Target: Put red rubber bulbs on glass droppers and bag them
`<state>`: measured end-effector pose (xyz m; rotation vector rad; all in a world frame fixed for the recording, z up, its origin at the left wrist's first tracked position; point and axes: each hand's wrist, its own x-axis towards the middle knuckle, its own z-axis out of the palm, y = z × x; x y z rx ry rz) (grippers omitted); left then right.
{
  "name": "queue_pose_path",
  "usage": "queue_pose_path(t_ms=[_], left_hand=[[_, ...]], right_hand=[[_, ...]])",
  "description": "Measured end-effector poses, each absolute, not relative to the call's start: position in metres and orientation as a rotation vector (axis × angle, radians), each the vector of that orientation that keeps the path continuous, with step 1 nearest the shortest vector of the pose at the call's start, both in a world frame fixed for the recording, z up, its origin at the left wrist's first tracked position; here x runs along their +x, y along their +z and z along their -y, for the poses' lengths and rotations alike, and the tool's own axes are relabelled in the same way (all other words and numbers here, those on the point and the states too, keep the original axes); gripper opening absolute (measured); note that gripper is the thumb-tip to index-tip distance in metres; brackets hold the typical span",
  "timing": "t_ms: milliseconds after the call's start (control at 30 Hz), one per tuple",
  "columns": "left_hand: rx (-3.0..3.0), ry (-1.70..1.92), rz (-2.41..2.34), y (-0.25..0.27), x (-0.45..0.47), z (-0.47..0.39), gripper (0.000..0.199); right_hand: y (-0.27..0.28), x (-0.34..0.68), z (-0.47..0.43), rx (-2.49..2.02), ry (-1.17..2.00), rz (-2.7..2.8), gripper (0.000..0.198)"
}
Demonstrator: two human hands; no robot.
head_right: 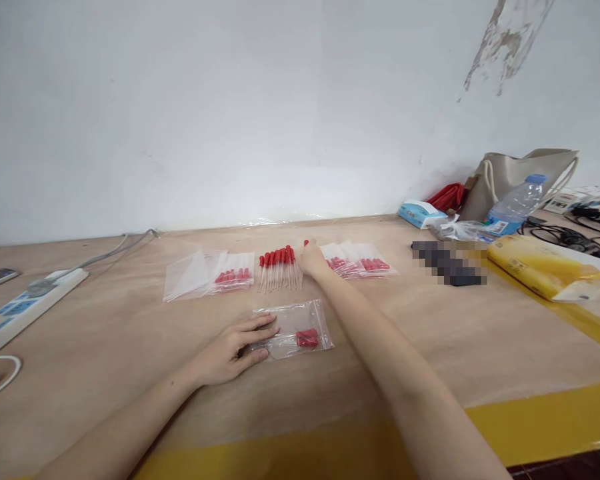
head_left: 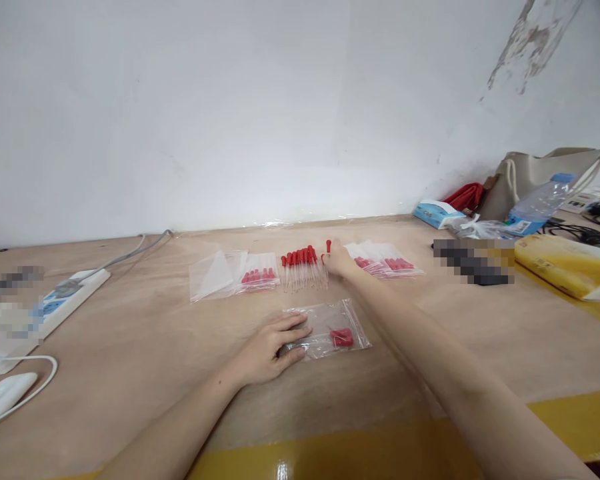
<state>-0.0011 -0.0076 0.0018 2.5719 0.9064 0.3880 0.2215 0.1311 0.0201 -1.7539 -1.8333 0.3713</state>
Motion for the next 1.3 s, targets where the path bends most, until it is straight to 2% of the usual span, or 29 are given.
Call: queue_pose_path(t_ms=[133, 233, 467, 700, 833, 1067, 1167, 1300], left_hand=[[2.559, 0.379, -0.914, 0.003, -0.001, 0.008, 0.041], [2.550, 0.381, -0.911, 0.005, -0.001, 0.008, 0.041], [2.577, 0.365, -0.939, 0.004, 0.000, 0.009, 0.040], [2.579, 0.423, -1.003, 0.009, 0.001, 0.013, 0.056], [2.599, 0.405, -1.012, 0.010, 0.001, 0.014, 0.056], [2.611, 0.426, -1.013, 0.007, 0.001, 0.014, 0.055], [2.606, 0.438, -1.011, 0.008, 0.002, 0.014, 0.055], [2.600, 0.410, -0.992, 0.008, 0.002, 0.013, 0.050]], right_hand=[[0.022, 0.253, -0.096, -1.613, 0.542, 1.541, 0.070], [0.015, 0.277, -0.060, -1.427, 0.722, 1.326, 0.077], [-0.016, 0.283, -0.018, -1.223, 0.926, 1.054, 0.067], [-0.022, 0.285, -0.008, -1.146, 1.189, 1.220, 0.041], [-0.015, 0.297, -0.003, -1.227, 1.077, 1.668, 0.029], [-0.019, 0.278, -0.001, -1.211, 0.526, 2.018, 0.014], [-0.022, 0.276, -0.001, -1.177, 0.461, 2.100, 0.019], [-0.012, 0.284, -0.010, -1.253, 0.494, 1.981, 0.016]])
